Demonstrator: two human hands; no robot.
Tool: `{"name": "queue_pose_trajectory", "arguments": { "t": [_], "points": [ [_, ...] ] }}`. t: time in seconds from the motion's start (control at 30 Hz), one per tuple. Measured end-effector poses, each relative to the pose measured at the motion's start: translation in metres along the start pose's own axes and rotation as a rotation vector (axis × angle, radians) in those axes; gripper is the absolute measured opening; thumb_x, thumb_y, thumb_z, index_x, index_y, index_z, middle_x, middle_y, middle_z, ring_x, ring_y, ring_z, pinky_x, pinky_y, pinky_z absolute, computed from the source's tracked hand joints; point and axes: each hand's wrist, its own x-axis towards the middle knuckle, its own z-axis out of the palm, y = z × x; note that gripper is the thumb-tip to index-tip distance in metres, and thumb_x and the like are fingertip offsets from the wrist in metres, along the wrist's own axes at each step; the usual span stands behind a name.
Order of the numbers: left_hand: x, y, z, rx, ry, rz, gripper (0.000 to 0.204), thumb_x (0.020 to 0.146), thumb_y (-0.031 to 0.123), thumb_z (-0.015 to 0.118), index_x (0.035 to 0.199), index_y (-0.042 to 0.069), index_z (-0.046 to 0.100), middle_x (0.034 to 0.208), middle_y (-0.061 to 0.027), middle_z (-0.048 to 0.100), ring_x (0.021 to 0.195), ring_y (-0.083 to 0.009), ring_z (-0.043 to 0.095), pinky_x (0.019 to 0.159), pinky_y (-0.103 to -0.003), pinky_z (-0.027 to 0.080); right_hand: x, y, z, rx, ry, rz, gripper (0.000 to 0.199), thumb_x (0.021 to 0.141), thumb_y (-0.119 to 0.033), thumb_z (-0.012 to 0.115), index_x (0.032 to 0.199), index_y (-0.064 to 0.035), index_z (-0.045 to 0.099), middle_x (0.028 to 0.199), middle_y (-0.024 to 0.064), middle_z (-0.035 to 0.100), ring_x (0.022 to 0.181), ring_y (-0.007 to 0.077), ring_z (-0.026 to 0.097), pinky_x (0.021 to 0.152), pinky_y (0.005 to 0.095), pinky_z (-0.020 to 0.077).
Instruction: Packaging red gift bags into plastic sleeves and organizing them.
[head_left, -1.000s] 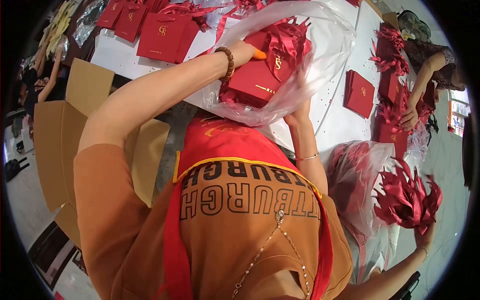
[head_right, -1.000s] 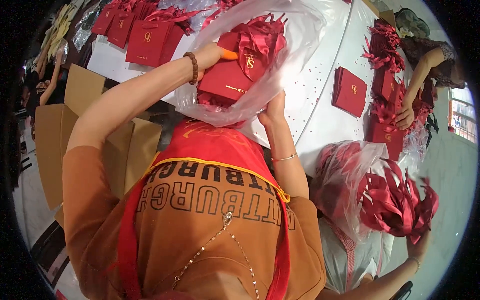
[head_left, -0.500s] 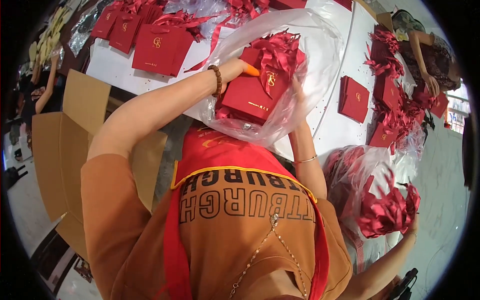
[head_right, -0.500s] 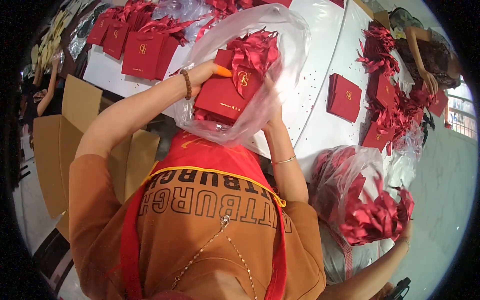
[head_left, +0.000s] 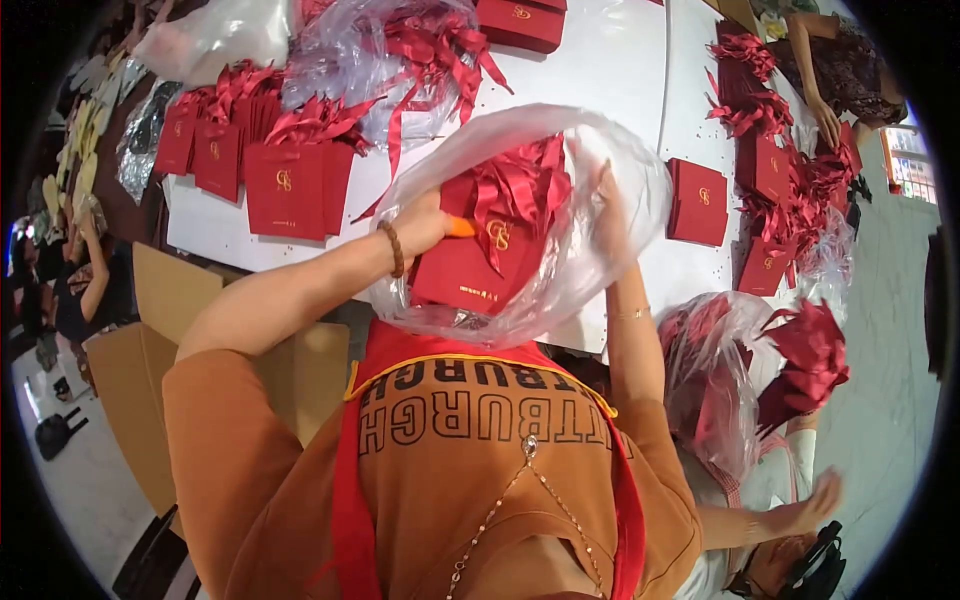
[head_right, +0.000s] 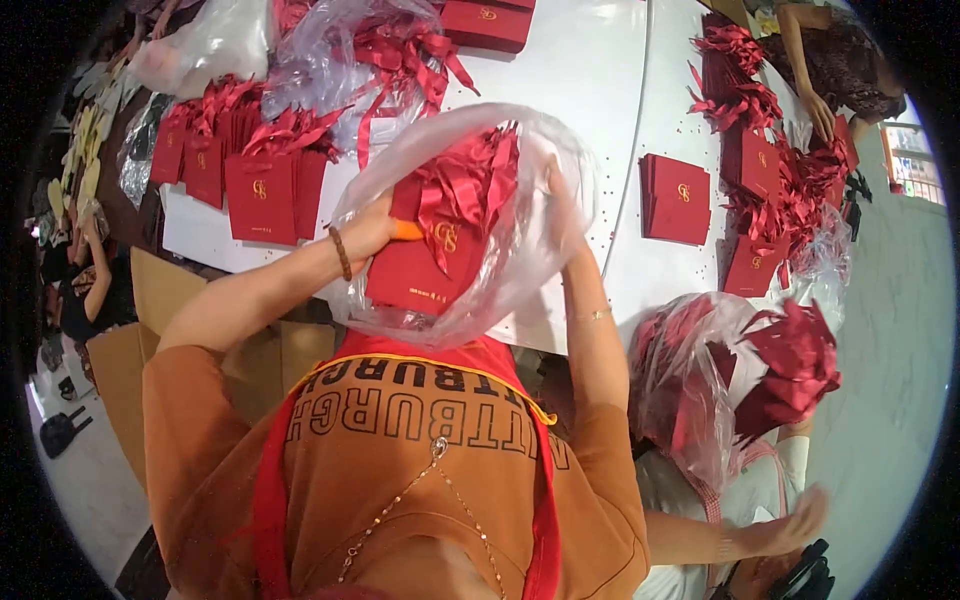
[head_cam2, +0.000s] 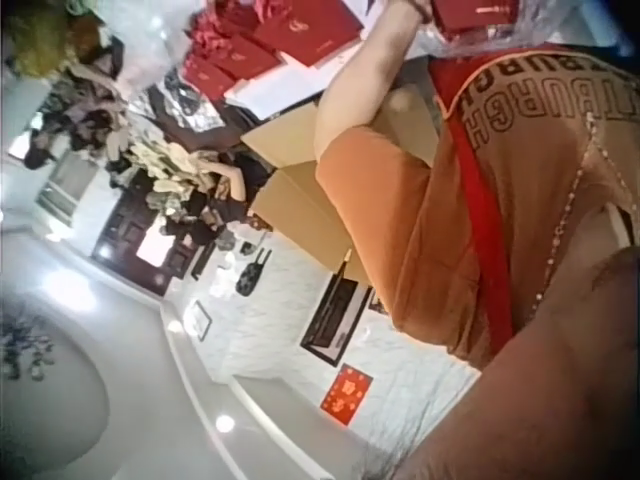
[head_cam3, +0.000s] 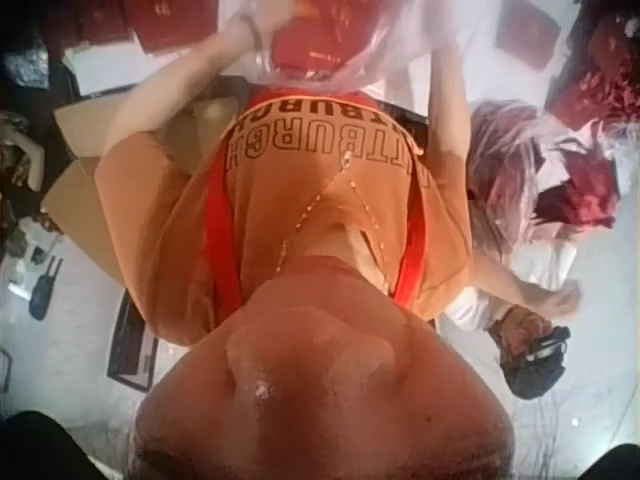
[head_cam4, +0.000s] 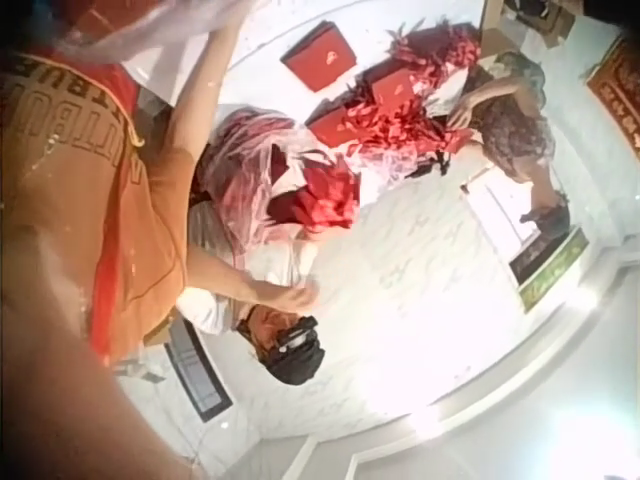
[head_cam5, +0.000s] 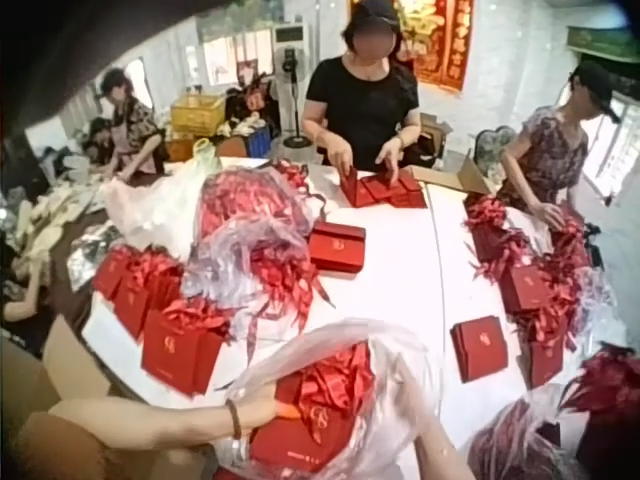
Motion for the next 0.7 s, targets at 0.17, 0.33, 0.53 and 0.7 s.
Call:
{"name": "queue_pose_trajectory", "arguments": {
  "t": [0.17,0.33,0.53,0.7],
  "points": [
    [-0.002,-0.007,-0.004,-0.024,0.044,0.065,0.071,0.072,0.001,0.064,0.132,0.004,0.027,0.125,-0.0094,0.041,0.115,-0.019,0.041,0.097,-0.031,0.034,0.023,-0.003,-0.018,-0.739,-0.178,0.064,0.048,0.093,-0.031,0.038,0.132,-0.0022,0.034,0.126,0.0126,0.047,0.115,0.0201,0.045,0.099,0.0306,0.0338],
    [-0.004,-0.017,-0.01,0.137,0.058,0.194,0.074,0.07,0.004,0.069,0.131,0.003,0.027,0.126,-0.0084,0.041,0.117,-0.0189,0.04,0.098,-0.03,0.033,0.012,0.008,-0.013,-0.759,-0.228,0.161,0.048,0.093,-0.03,0.039,0.132,-0.002,0.034,0.126,0.0128,0.047,0.114,0.0205,0.045,0.098,0.0305,0.0342],
    [0.009,0.016,-0.01,-0.166,-0.061,0.102,0.073,0.067,0.01,0.073,0.127,0.0,0.032,0.126,-0.0109,0.042,0.116,-0.0194,0.04,0.096,-0.03,0.033,0.046,0.018,-0.016,-0.752,-0.236,0.269,0.047,0.093,-0.029,0.039,0.132,-0.0018,0.035,0.127,0.0131,0.046,0.114,0.021,0.046,0.098,0.0304,0.0347],
    [0.007,0.011,-0.011,-0.142,-0.082,-0.099,0.065,0.075,0.014,0.065,0.13,0.003,0.033,0.126,-0.0072,0.043,0.115,-0.0171,0.042,0.096,-0.029,0.035,0.011,-0.012,-0.05,-0.743,-0.282,0.354,0.047,0.093,-0.028,0.04,0.132,-0.0016,0.035,0.127,0.0133,0.046,0.114,0.0215,0.046,0.098,0.0303,0.0352]
  ]
}}
